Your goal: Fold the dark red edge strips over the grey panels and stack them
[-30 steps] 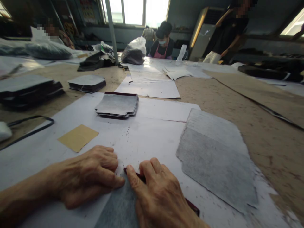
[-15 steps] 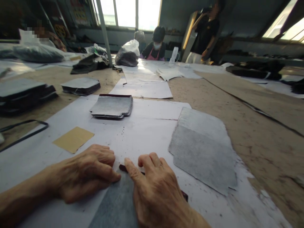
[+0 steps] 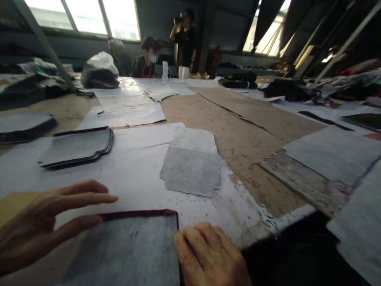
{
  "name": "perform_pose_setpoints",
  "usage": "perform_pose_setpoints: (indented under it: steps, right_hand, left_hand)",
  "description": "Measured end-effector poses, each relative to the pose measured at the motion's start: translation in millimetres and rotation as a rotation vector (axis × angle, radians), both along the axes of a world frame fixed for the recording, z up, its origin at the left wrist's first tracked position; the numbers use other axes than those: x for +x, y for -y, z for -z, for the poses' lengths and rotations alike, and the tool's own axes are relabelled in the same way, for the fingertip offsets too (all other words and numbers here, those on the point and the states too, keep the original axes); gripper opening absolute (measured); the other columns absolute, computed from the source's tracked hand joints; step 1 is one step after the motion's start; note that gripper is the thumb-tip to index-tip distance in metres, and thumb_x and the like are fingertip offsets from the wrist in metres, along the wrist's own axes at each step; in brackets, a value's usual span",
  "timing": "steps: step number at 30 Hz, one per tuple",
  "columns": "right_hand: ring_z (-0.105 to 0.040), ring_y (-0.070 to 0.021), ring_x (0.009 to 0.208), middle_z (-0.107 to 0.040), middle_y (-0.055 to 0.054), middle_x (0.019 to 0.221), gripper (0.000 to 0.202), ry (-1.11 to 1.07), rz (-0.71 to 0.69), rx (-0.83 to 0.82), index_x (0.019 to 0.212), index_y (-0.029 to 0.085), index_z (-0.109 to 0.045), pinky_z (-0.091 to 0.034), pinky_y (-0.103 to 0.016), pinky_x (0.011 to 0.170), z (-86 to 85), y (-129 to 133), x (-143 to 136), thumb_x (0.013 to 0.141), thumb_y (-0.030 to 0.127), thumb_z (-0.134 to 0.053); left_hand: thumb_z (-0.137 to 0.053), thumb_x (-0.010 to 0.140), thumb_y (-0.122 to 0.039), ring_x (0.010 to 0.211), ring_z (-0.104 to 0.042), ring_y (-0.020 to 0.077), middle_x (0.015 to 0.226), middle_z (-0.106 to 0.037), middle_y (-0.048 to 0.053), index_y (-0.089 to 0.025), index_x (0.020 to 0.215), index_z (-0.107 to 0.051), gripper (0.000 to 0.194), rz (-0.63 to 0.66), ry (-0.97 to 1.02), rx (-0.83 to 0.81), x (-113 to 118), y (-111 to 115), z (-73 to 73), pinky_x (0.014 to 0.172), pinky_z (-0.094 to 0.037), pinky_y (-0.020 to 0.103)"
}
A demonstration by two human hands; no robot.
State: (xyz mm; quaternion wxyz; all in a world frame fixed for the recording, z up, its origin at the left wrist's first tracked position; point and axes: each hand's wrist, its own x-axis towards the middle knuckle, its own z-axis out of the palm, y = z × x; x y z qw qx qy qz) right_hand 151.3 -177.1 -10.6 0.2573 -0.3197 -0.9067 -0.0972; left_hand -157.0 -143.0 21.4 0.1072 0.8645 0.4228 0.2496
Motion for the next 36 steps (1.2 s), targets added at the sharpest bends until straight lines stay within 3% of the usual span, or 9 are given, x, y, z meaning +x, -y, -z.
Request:
perform_pose_setpoints:
  steps: [2,5,9,17,24,36]
  right_hand:
    - [-0.058,-0.0183,0.073,-0.063,-0.009,0.082,0.028,-0.045,0.010,-0.012,0.095,0.012,-0.063,-0.049,-0.030,0.059,-1.6,0,-4,0.077,0.002,-0.044]
    - [-0.056,-0.0170,0.071,-0.062,-0.009,0.080,0.027,-0.094,0.021,-0.035,0.092,0.012,-0.064,-0.048,-0.029,0.058,-3.7,-1,-7,0.077,0.002,-0.043]
    - [-0.054,-0.0176,0.071,-0.062,-0.009,0.079,0.029,-0.109,0.021,-0.057,0.097,0.010,-0.062,-0.047,-0.030,0.059,-2.6,-3,-3,0.078,0.003,-0.041]
    - [-0.053,-0.0203,0.073,-0.062,-0.012,0.085,0.040,0.030,0.016,-0.030,0.107,0.004,-0.059,-0.048,-0.034,0.061,-7.1,-12,-3,0.077,0.000,-0.032]
    - [-0.050,-0.0202,0.074,-0.059,-0.011,0.085,0.040,-0.012,0.005,-0.100,0.109,0.006,-0.057,-0.046,-0.034,0.060,-3.7,-18,-2,0.079,0.003,-0.031]
    - [-0.051,-0.0206,0.073,-0.059,-0.011,0.082,0.039,-0.030,0.010,-0.091,0.107,0.006,-0.058,-0.045,-0.033,0.059,-3.3,-21,-1,0.079,0.006,-0.030]
  left_hand:
    - [-0.050,0.084,-0.022,0.072,-0.057,0.0120,0.094,-0.057,0.003,-0.025,0.104,-0.059,0.023,0.067,0.027,-0.087,28,-4,-3.7,0.050,-0.045,0.016]
    - [-0.048,0.081,-0.013,0.076,-0.055,0.0130,0.088,-0.056,0.003,-0.021,0.091,-0.061,0.019,0.168,0.084,-0.202,67,-8,-0.7,0.061,-0.047,0.022]
    - [-0.047,0.082,-0.012,0.080,-0.052,0.0150,0.087,-0.055,0.003,-0.020,0.091,-0.063,0.020,0.121,0.116,-0.230,91,-8,13.6,0.071,-0.046,0.028]
    - [-0.037,0.087,-0.009,0.079,-0.048,0.0155,0.086,-0.050,0.007,-0.013,0.098,-0.058,0.024,0.213,0.148,-0.127,91,-3,20.7,0.068,-0.044,0.028]
    - [-0.034,0.083,-0.005,0.077,-0.044,0.0182,0.085,-0.048,0.010,-0.010,0.114,-0.051,0.035,0.287,0.079,-0.078,90,-5,24.6,0.067,-0.044,0.033]
    - [-0.033,0.083,-0.013,0.078,-0.043,0.0207,0.092,-0.048,0.012,-0.009,0.120,-0.045,0.040,0.269,-0.059,0.032,91,-3,23.6,0.066,-0.046,0.040]
